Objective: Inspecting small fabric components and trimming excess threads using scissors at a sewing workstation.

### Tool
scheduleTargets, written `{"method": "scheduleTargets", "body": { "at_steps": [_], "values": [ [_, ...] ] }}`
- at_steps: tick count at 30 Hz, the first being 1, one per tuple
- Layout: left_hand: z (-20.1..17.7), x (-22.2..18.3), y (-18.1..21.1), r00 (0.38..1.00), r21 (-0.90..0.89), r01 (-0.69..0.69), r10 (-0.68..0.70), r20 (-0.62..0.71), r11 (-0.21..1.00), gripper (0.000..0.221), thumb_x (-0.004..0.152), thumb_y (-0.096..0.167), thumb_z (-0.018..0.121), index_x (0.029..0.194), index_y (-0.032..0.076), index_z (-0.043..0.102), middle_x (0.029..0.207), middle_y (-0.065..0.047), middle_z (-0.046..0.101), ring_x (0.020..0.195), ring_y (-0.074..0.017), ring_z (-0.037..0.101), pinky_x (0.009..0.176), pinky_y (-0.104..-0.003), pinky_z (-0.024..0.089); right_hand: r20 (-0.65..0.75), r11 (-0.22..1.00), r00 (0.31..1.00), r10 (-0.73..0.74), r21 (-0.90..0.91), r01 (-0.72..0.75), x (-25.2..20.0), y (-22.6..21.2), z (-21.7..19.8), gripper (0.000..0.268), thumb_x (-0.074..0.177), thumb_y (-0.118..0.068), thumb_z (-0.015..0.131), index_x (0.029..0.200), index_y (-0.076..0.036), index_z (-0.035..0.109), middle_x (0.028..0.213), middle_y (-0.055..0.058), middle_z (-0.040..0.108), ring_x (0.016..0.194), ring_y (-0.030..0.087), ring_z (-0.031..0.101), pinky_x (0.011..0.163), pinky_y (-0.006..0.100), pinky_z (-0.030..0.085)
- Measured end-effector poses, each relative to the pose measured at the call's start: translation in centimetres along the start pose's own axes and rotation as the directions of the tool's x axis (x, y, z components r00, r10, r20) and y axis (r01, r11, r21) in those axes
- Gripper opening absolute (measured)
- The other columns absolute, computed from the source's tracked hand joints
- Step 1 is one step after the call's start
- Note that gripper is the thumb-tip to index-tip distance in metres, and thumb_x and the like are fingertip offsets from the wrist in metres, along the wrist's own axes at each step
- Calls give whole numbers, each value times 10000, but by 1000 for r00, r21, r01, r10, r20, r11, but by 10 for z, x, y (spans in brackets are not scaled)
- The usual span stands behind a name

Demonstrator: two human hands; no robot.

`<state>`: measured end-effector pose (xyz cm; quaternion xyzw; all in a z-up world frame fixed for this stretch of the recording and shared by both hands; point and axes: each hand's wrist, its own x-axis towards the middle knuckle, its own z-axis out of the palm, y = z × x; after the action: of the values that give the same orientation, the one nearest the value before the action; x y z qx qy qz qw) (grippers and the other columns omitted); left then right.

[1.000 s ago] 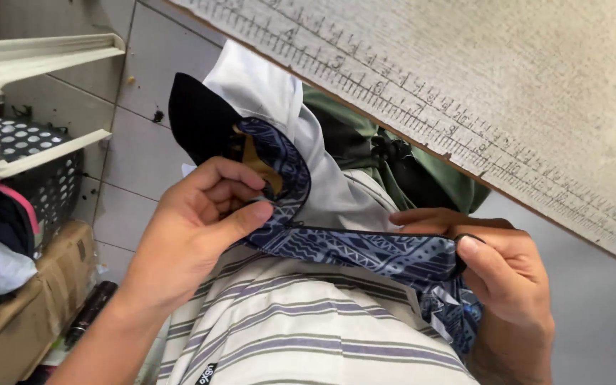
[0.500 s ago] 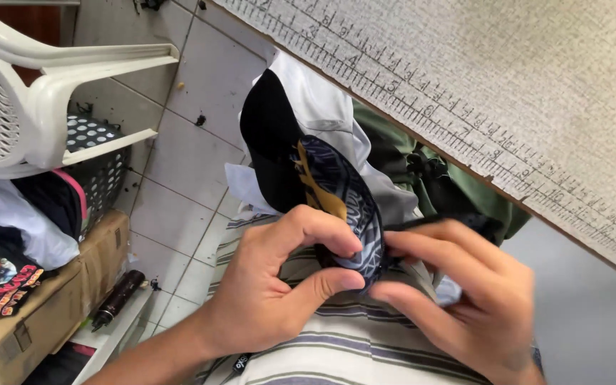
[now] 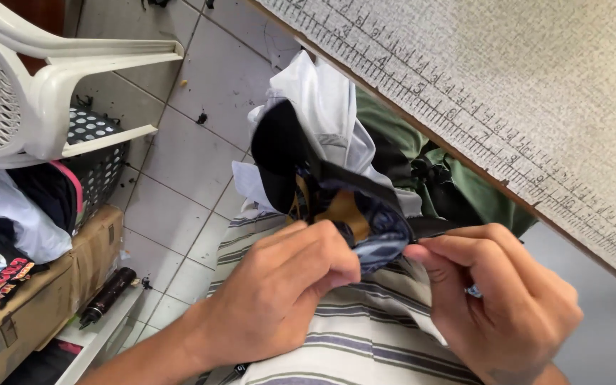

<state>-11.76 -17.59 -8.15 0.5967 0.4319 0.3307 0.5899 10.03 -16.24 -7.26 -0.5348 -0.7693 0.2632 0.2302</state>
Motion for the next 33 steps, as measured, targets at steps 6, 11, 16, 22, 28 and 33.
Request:
{"method": "scheduleTargets", "body": {
  "at_steps": [6, 11, 16, 22, 28, 33],
  "values": [
    [-37, -16, 18, 985, 74, -23, 10, 175, 997, 189, 993, -76, 499, 951, 85, 590, 857, -11, 590, 714, -172, 530, 706, -319, 353, 75, 992, 991, 107, -80, -101, 8, -5, -21, 212, 988, 102, 818, 851, 128, 658, 794, 194, 659, 601, 207, 525, 571, 301, 420],
    [-56, -28, 6, 931, 32, 74, -81, 355, 997, 154, 980, 89, 572, 1123, 106, 627, 949, -1, 707, 735, -228, 609, 779, -362, 452, 47, 999, 999, -3, 54, 1, 7, 9, -11, 168, 927, 50, 744, 824, 136, 642, 896, 296, 657, 772, 326, 623, 727, 397, 512],
    [-64, -24, -2, 878, 3, 224, -203, 433, 975, 345, 921, 178, 585, 1264, 194, 609, 898, 59, 701, 803, -153, 695, 781, -341, 518, 348, 896, 901, 258, 263, -358, -21, 29, 2, 433, 780, -144, 769, 1125, 9, 557, 1268, 186, 682, 1040, 203, 692, 765, 276, 507],
    [-52, 16, -21, 953, 327, 42, -136, 271, 944, 585, 932, 450, 663, 1345, 55, 537, 990, -64, 647, 816, -206, 608, 665, -352, 477, 529, 411, 771, 354, 653, -636, -42, 44, -2, 459, 847, -8, 710, 1260, 101, 541, 1047, 149, 724, 928, 148, 694, 781, 227, 570],
    [-42, 61, -25, 898, 2, -199, 182, 401, 980, 185, 974, 244, 626, 1075, 91, 653, 1058, -89, 648, 945, -248, 631, 794, -376, 495, 594, 233, 784, 179, 748, -621, -59, 61, -13, 355, 917, -37, 678, 1203, 75, 500, 866, 30, 701, 732, 92, 590, 707, 217, 484],
    [-34, 80, -7, 885, -75, -170, 185, 428, 983, 243, 1006, 195, 555, 789, 100, 498, 639, 5, 540, 519, -130, 473, 492, -306, 337, 450, 146, 828, 335, 843, -518, -52, 37, -10, 405, 890, 76, 639, 1284, 168, 608, 1120, 306, 740, 1067, 380, 740, 1018, 507, 608]
  ]
}}
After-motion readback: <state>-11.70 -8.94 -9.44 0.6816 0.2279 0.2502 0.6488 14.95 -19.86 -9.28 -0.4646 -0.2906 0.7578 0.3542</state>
